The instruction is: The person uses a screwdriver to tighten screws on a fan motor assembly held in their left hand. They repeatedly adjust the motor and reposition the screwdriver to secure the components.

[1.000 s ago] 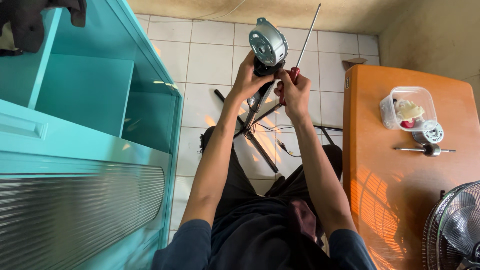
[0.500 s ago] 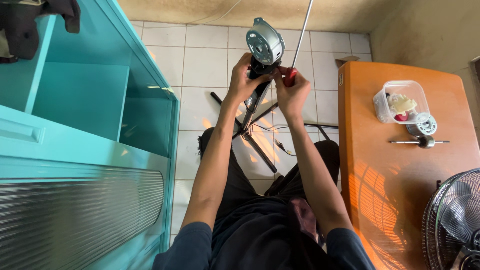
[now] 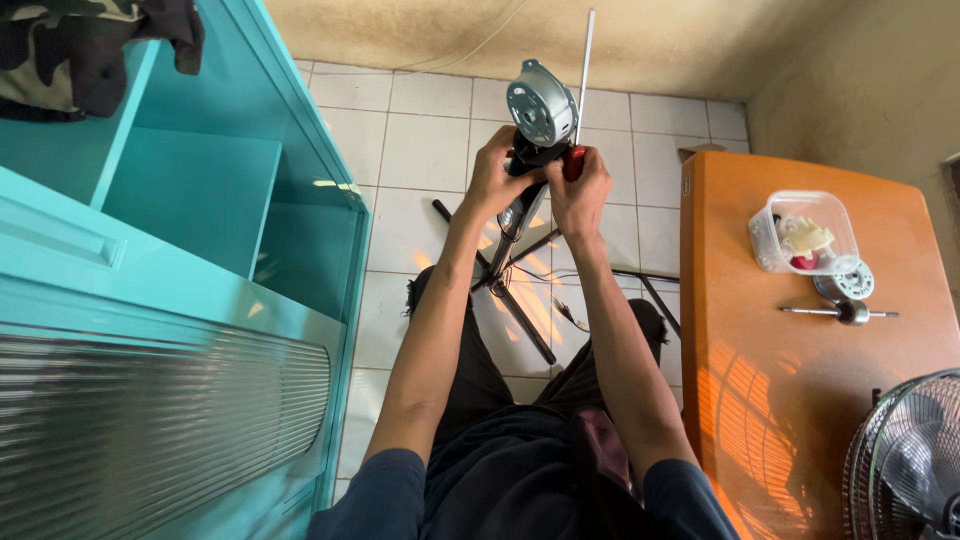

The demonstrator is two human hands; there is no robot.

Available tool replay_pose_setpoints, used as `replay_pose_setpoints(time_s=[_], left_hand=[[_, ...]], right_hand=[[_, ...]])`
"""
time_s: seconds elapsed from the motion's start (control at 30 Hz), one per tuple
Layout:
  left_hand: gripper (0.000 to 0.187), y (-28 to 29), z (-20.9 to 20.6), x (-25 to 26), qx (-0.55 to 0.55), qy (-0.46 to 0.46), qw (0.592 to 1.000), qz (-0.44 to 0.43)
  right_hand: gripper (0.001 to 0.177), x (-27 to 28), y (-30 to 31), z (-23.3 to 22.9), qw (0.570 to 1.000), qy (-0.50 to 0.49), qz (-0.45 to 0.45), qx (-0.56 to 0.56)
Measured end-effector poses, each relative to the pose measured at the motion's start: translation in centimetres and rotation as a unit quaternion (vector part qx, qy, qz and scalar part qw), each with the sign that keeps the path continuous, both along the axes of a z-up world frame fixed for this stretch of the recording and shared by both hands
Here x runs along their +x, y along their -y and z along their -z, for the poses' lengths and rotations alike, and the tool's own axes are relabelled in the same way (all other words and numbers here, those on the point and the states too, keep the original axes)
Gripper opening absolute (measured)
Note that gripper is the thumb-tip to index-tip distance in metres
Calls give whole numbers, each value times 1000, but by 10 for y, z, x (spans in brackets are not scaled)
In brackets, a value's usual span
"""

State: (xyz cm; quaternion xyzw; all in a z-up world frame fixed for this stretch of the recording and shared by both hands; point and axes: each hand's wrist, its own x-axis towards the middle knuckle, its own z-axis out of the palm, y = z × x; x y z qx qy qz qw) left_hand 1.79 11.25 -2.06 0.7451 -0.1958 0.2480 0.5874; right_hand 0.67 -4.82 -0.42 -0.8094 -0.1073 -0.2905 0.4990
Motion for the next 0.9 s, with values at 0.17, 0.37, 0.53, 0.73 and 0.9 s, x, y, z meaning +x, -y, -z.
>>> replay_pose_setpoints(time_s=[0.17, 0.37, 0.53, 0.73, 0.9], left_hand=[[51, 0, 3, -5, -7, 45, 999, -13], [51, -9, 3, -19, 27, -16, 1000, 6], [62, -23, -6, -20, -32, -151, 985, 76], [67, -40, -8, -18, 16, -247, 964, 95], [75, -46, 3, -6, -33, -257, 956, 139]], right_hand=[[23, -3, -12, 1, 992, -84, -6, 97], [22, -8, -13, -10, 963, -176, -62, 195], [22, -11, -16, -12, 973, -145, -64, 168], [33, -24, -9, -15, 995, -12, -63, 77], [25, -22, -11, -19, 995, 28, -63, 78]])
